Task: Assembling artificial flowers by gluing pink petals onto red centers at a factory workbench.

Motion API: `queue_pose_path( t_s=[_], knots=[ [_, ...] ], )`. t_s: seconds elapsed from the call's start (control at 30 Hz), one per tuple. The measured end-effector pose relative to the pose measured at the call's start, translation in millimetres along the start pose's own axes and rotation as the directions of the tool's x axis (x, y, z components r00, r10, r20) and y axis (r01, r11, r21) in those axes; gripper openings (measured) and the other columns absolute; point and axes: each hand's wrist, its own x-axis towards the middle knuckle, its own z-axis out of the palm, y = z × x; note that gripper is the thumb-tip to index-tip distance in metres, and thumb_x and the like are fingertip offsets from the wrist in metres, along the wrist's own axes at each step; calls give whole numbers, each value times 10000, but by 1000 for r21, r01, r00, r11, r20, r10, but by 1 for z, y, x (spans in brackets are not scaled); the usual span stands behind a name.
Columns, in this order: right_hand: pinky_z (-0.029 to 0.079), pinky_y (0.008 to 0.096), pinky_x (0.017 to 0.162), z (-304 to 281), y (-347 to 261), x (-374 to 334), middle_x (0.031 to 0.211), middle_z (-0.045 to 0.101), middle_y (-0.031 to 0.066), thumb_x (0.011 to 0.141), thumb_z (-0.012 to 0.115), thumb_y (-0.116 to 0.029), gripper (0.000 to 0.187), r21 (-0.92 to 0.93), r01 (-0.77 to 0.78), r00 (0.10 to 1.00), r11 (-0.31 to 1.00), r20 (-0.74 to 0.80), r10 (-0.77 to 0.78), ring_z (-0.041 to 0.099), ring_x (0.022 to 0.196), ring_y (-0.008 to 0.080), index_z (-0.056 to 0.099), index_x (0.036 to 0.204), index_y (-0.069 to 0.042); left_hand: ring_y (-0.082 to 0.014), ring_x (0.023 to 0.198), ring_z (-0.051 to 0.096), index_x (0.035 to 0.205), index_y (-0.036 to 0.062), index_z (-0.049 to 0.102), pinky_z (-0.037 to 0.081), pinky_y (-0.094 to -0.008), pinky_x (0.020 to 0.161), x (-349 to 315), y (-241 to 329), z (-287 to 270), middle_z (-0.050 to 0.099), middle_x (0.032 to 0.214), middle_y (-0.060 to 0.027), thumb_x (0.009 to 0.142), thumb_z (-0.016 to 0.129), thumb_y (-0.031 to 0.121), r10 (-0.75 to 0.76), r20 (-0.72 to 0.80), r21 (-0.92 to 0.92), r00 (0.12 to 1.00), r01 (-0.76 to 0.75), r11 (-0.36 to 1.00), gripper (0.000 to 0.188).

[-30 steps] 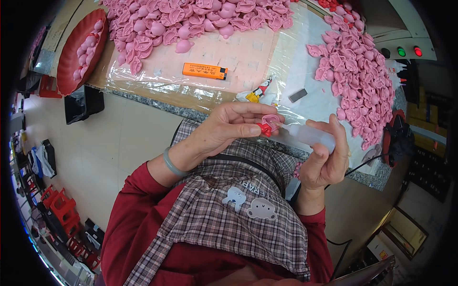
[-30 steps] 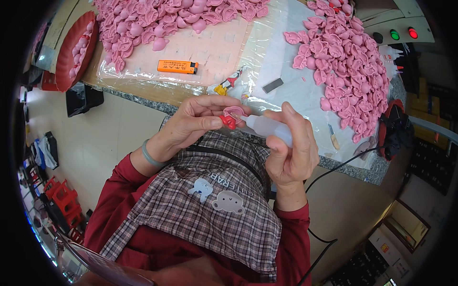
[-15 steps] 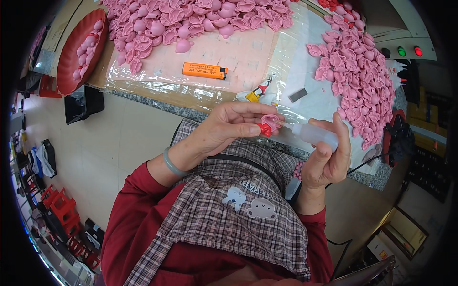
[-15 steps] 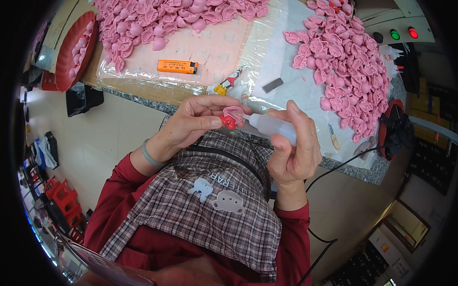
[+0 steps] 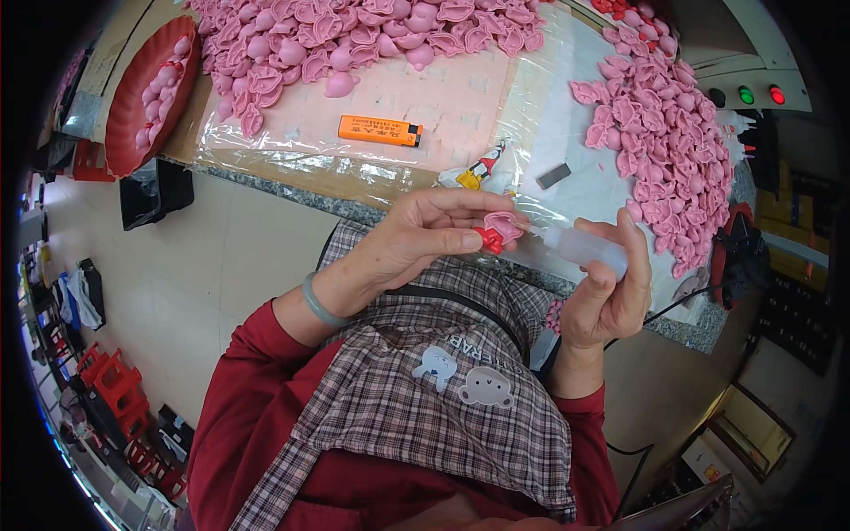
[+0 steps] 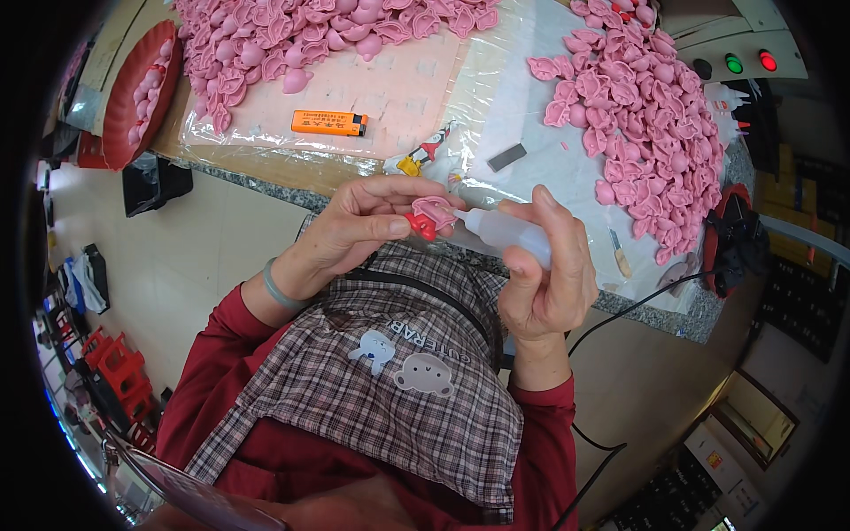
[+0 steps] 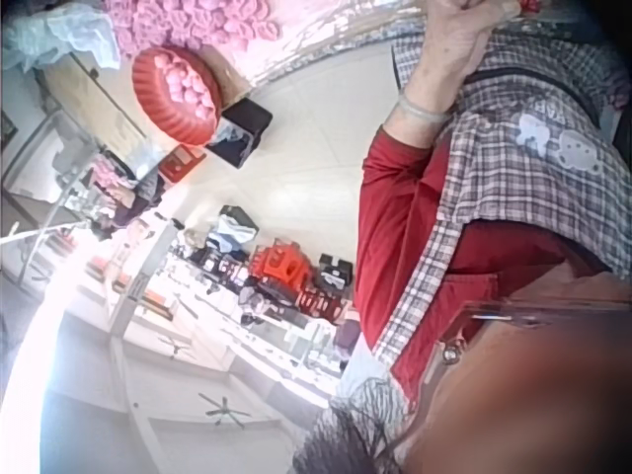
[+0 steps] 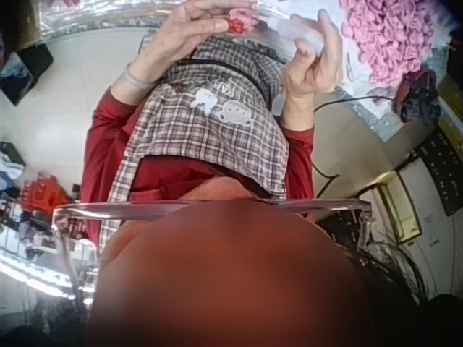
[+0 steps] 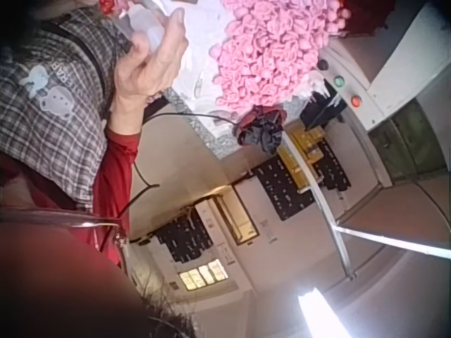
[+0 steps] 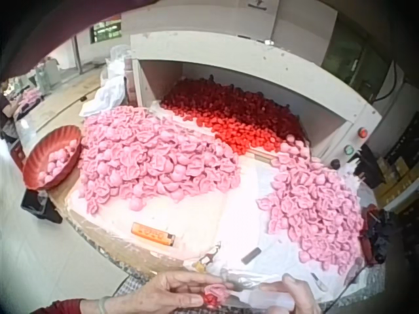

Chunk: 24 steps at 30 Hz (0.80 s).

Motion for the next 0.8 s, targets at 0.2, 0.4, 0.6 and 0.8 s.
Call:
queue_pose_path(
  t_s=[0.2,0.4,0.6,0.8],
  knots=[
    [522,316,601,-1,0,-2,875,668,207,970,526,-292,440,-12,-17,1000,1000,-14,17,663,715,264,517,1213,75,-263,1131,592,1284,-31,517,453,-387,1006,0,0,-1,564,1264,-224,861,647,116,4,-7,8,1000,-3,1000,466],
    [518,309,590,-2,-1,-1,858,670,200,973,521,-298,436,-38,3,1000,999,-21,-3,660,705,264,526,1199,75,-270,1141,587,1282,-30,518,443,-397,1017,0,0,-1,566,1261,-229,859,646,109,9,-4,11,1000,-9,1000,463],
    [514,305,584,-2,1,-1,836,672,189,975,516,-302,435,-61,30,999,998,-42,-32,656,696,259,528,1198,71,-280,1134,591,1283,-26,516,451,-402,1009,0,-2,-3,567,1257,-232,861,643,99,24,-2,7,1000,-24,1000,458],
    [510,304,571,-2,0,0,816,672,177,977,511,-310,436,-113,76,996,991,-39,-81,649,682,257,521,1204,62,-286,1121,600,1280,-25,510,461,-398,1002,0,0,-1,562,1261,-238,863,637,76,23,-18,5,1000,-23,1000,448]
  ],
)
